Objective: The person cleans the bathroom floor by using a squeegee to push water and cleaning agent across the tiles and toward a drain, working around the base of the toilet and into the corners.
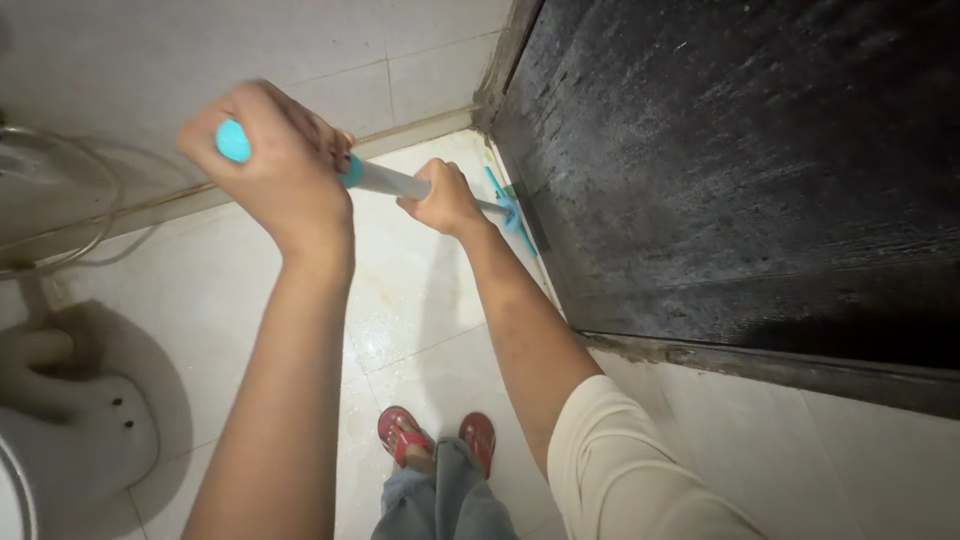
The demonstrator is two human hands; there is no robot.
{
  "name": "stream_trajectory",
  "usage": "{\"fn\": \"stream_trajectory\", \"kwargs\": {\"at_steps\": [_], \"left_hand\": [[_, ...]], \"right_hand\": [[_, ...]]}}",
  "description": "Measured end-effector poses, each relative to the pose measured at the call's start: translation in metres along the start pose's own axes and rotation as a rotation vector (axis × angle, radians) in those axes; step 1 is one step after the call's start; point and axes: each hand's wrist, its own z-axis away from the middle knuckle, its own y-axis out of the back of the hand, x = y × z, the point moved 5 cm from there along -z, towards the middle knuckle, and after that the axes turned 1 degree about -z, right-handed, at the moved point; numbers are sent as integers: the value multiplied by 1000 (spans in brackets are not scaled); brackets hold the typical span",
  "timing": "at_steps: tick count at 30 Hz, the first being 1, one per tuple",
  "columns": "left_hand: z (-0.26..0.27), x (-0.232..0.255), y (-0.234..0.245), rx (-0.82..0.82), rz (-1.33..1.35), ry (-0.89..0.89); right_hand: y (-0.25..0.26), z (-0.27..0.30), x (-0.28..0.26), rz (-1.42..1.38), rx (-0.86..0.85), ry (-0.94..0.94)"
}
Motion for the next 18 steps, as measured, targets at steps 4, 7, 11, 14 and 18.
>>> {"fn": "stream_trajectory", "kwargs": {"at_steps": [4, 7, 11, 14, 18], "left_hand": [[20, 5, 5, -48, -65, -45], [33, 9, 12, -33, -80, 1], [66, 15, 15, 25, -63, 33], [90, 17, 14, 40, -35, 51], [124, 21, 19, -8, -45, 67]], "right_hand": [[3, 24, 0, -10, -43, -11], [3, 45, 3, -16, -59, -55], [7, 74, 8, 3, -94, -53], [15, 97, 15, -25, -96, -34], [20, 130, 21, -16, -136, -52]]}}
